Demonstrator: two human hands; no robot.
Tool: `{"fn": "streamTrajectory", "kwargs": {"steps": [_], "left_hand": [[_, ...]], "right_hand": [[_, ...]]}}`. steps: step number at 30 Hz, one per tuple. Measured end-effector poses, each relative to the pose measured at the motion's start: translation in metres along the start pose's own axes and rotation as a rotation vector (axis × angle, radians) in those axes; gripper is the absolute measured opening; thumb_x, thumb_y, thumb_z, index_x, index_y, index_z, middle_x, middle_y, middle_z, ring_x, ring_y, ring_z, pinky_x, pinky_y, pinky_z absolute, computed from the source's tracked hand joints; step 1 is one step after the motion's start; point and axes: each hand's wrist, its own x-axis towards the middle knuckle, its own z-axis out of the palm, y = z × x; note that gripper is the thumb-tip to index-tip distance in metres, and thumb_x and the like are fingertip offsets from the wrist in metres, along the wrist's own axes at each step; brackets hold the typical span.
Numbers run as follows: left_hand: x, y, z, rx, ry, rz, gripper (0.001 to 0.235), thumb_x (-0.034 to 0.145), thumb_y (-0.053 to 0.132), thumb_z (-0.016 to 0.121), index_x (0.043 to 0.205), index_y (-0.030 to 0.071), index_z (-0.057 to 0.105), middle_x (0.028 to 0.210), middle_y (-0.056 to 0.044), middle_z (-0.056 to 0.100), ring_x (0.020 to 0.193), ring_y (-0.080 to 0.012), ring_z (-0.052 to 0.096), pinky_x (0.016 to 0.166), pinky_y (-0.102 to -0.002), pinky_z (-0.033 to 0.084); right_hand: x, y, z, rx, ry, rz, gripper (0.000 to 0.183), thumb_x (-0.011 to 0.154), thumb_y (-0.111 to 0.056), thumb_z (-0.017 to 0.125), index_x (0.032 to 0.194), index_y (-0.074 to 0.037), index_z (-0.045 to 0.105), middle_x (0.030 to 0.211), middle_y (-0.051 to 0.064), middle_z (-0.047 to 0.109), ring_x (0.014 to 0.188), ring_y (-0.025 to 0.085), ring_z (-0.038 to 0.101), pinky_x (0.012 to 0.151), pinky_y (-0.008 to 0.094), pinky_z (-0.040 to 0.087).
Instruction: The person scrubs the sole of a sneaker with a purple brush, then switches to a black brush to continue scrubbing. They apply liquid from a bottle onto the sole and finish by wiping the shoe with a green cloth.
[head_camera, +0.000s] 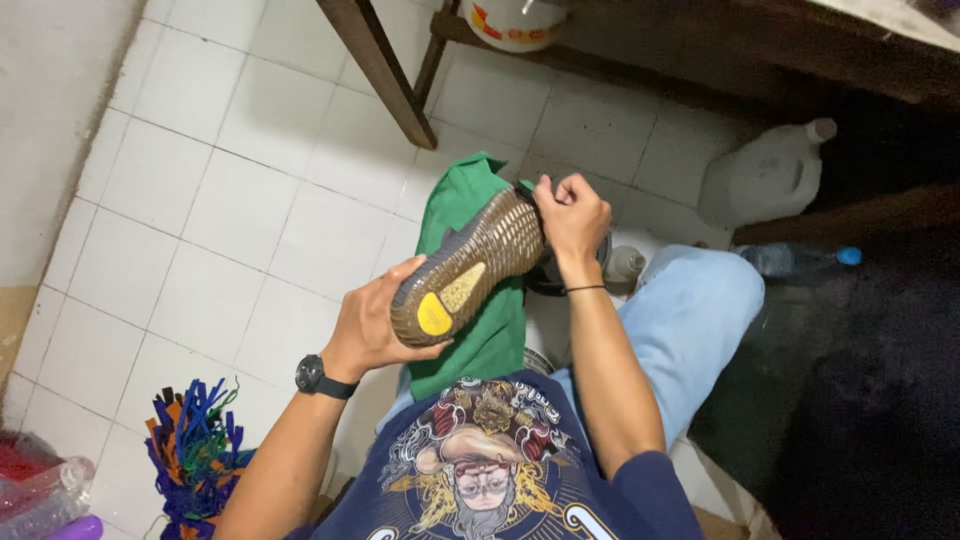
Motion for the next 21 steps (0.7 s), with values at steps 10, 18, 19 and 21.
{"fn": "streamTrajectory", "kwargs": {"steps": [10, 18, 19, 21], "left_hand": [[0.010, 0.015, -0.003, 0.002, -0.036, -0.013, 0.108, 0.046, 0.053, 0.092, 0.139, 0.015, 0.052, 0.113, -0.018, 0.074, 0.100, -0.0431, 0.072, 0.086, -0.056, 0.059], [0.028, 0.026, 0.021, 0.072, -0.059, -0.043, 0.107, 0.047, 0.058, 0.088, 0.139, 0.020, 0.050, 0.095, -0.015, 0.075, 0.091, -0.0395, 0.075, 0.078, -0.053, 0.059], [0.032, 0.024, 0.026, 0.116, -0.064, -0.040, 0.107, 0.047, 0.058, 0.088, 0.140, 0.020, 0.049, 0.091, -0.015, 0.075, 0.088, -0.0397, 0.075, 0.076, -0.054, 0.059], [0.040, 0.028, 0.025, 0.120, -0.095, -0.054, 0.106, 0.047, 0.061, 0.086, 0.138, 0.021, 0.049, 0.089, -0.015, 0.074, 0.088, -0.0414, 0.074, 0.077, -0.056, 0.058]], "right_hand": [[-0.015, -0.036, -0.019, 0.110, -0.001, -0.070, 0.035, 0.081, -0.028, 0.082, 0.065, -0.014, 0.055, 0.056, 0.013, 0.062, 0.063, 0.043, 0.067, 0.056, 0.041, 0.050], [-0.037, -0.025, -0.020, 0.083, 0.036, -0.037, 0.038, 0.081, -0.031, 0.083, 0.062, -0.019, 0.052, 0.051, 0.004, 0.057, 0.055, 0.033, 0.064, 0.058, 0.038, 0.049], [-0.041, -0.053, -0.032, 0.121, -0.002, -0.169, 0.037, 0.083, -0.028, 0.081, 0.062, -0.020, 0.052, 0.053, 0.004, 0.060, 0.057, 0.034, 0.065, 0.060, 0.039, 0.051], [-0.036, -0.045, -0.029, 0.105, 0.027, -0.197, 0.037, 0.083, -0.026, 0.082, 0.062, -0.020, 0.052, 0.053, 0.005, 0.059, 0.056, 0.034, 0.063, 0.060, 0.039, 0.050]]}}
